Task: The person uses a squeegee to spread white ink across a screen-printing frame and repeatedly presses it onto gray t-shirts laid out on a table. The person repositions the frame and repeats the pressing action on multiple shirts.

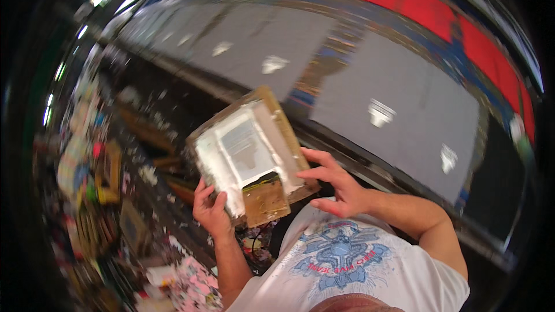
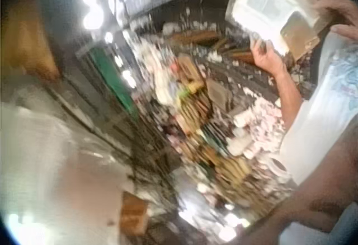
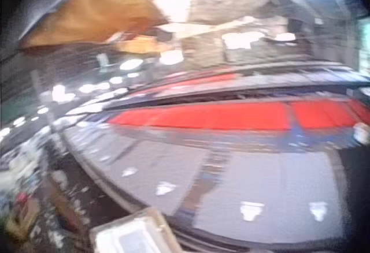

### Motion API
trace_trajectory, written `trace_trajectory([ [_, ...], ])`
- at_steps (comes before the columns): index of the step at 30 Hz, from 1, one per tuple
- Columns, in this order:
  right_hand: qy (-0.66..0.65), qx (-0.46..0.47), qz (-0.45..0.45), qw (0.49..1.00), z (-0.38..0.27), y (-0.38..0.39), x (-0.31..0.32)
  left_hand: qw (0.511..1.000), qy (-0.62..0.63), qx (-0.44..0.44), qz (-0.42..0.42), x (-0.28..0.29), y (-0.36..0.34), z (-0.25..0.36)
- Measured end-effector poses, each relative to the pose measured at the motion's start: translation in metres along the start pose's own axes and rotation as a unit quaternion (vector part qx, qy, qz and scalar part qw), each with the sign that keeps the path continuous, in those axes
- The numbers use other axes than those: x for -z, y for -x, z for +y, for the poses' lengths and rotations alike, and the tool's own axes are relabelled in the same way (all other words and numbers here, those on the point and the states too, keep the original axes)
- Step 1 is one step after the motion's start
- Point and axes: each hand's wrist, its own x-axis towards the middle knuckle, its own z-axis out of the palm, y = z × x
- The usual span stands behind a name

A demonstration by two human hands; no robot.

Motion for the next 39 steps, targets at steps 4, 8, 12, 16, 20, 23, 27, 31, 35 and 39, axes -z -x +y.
trace_trajectory([
  [4,-0.043,0.025,-0.053,0.997,0.022,-0.054,-0.029,0.999,-0.012,-0.031,0.043,0.038,-0.026,0.005],
  [8,-0.075,0.039,-0.09,0.992,0.028,-0.137,-0.092,0.995,-0.004,-0.034,0.092,0.101,-0.078,0.021],
  [12,-0.074,0.048,-0.14,0.986,0.044,-0.199,-0.122,0.987,-0.031,-0.031,0.153,0.136,-0.105,0.014],
  [16,-0.084,0.039,-0.178,0.98,0.066,-0.238,-0.128,0.982,-0.029,-0.016,0.185,0.147,-0.121,-0.003],
  [20,-0.098,0.037,-0.198,0.975,0.105,-0.294,-0.144,0.979,-0.024,-0.009,0.204,0.157,-0.163,-0.018],
  [23,-0.115,0.041,-0.204,0.971,0.139,-0.342,-0.159,0.971,-0.038,-0.005,0.234,0.161,-0.198,-0.025],
  [27,-0.14,0.052,-0.209,0.966,0.174,-0.416,-0.179,0.956,-0.04,0.0,0.29,0.163,-0.256,-0.027],
  [31,-0.153,0.062,-0.24,0.957,0.191,-0.487,-0.207,0.947,-0.069,-0.039,0.311,0.185,-0.303,-0.021],
  [35,-0.164,0.103,-0.257,0.947,0.207,-0.554,-0.235,0.942,-0.054,-0.021,0.331,0.212,-0.355,-0.022],
  [39,-0.152,0.12,-0.249,0.949,0.254,-0.62,-0.259,0.939,-0.103,-0.008,0.327,0.236,-0.439,-0.057],
])
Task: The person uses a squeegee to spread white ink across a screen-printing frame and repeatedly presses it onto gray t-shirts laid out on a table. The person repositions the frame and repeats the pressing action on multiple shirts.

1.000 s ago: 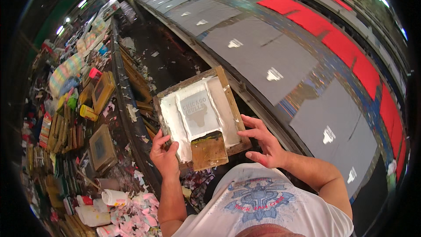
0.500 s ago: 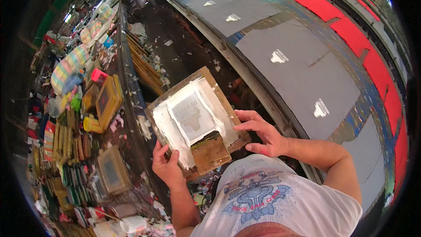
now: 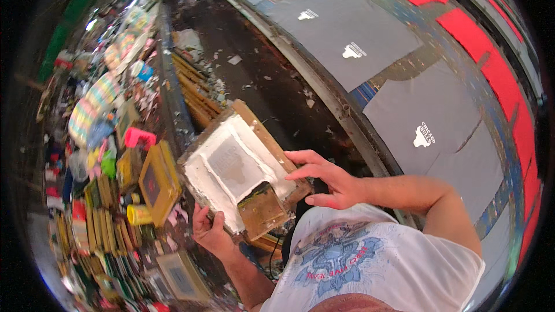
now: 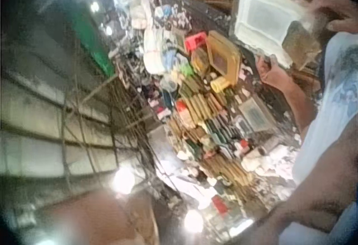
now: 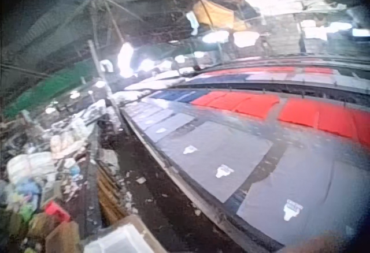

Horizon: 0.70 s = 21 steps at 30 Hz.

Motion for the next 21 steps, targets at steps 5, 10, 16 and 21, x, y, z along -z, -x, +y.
trace_trajectory([
  [5,0.06,-0.027,0.058,0.996,0.067,-0.045,0.03,0.996,0.035,-0.011,-0.08,-0.083,-0.113,-0.063],
  [10,0.069,-0.104,0.182,0.975,0.104,-0.085,0.053,0.974,0.041,-0.01,-0.221,-0.185,-0.218,-0.086],
  [16,0.106,-0.173,0.32,0.925,0.123,-0.097,0.073,0.928,0.05,-0.021,-0.368,-0.319,-0.291,-0.095],
  [21,0.141,-0.16,0.383,0.899,0.13,-0.094,0.106,0.903,0.035,-0.04,-0.427,-0.406,-0.304,-0.08],
])
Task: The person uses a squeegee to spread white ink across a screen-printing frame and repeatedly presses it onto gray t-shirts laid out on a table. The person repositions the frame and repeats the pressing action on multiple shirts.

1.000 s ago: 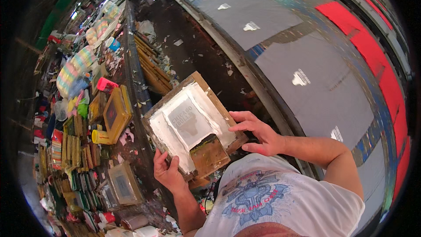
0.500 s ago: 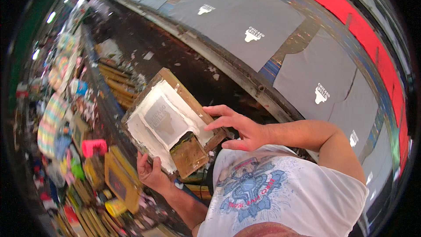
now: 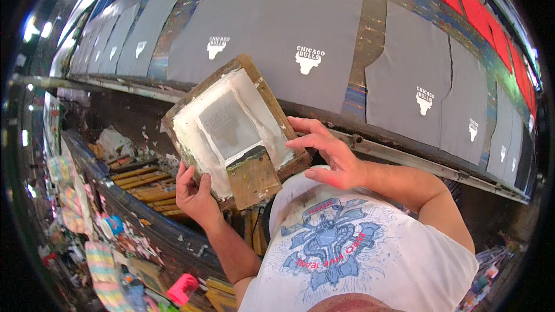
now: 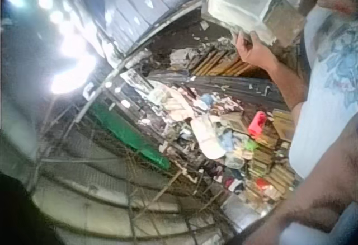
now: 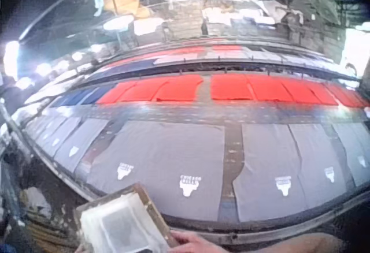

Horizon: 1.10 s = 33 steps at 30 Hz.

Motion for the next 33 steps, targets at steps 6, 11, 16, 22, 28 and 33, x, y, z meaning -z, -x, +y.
trace_trajectory([
  [6,0.011,-0.003,0.109,0.994,0.016,-0.015,0.021,0.995,0.005,-0.02,-0.094,-0.065,-0.079,0.013],
  [11,0.066,-0.072,0.238,0.966,0.023,-0.007,0.035,0.979,-0.024,-0.041,-0.198,-0.148,-0.117,0.0],
  [16,0.132,-0.139,0.36,0.913,0.026,0.001,0.032,0.942,0.061,-0.063,-0.323,-0.235,-0.131,-0.031],
  [22,0.167,-0.178,0.454,0.857,0.04,-0.004,0.003,0.908,0.073,-0.07,-0.407,-0.273,-0.131,-0.059],
  [28,0.154,-0.192,0.511,0.824,0.047,-0.008,-0.012,0.891,0.093,-0.112,-0.431,-0.275,-0.127,-0.073],
  [33,0.161,-0.192,0.512,0.822,0.047,-0.005,-0.007,0.885,0.076,-0.158,-0.432,-0.281,-0.123,-0.073],
])
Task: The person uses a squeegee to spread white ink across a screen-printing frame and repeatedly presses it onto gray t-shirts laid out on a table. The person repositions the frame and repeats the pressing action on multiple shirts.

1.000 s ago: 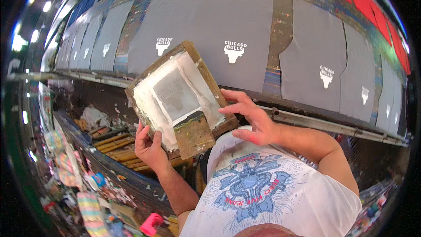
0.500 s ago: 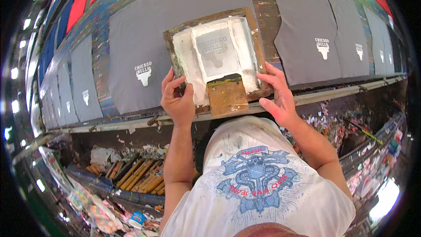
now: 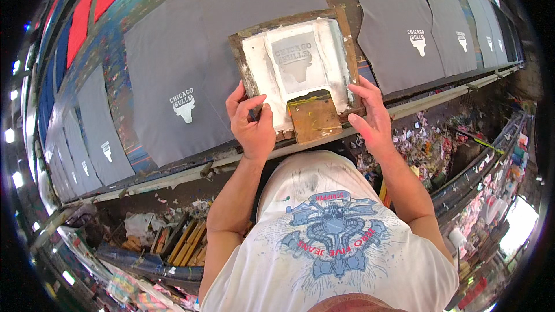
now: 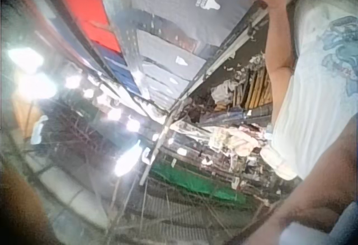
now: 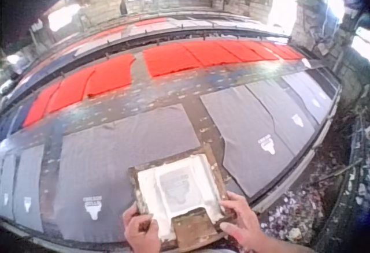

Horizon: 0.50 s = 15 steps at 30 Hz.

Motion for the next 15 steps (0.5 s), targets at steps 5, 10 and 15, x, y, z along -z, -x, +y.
trace_trajectory([
  [5,0.01,0.007,-0.017,1.0,0.003,-0.001,0.01,0.997,0.051,0.064,0.012,-0.006,0.001,0.003],
  [10,0.006,0.022,-0.035,0.999,0.008,-0.002,0.017,0.992,0.084,0.093,0.019,-0.009,0.003,0.0],
  [15,0.005,0.022,-0.048,0.999,0.011,-0.004,0.023,0.984,0.13,0.121,0.029,-0.011,0.003,-0.005],
])
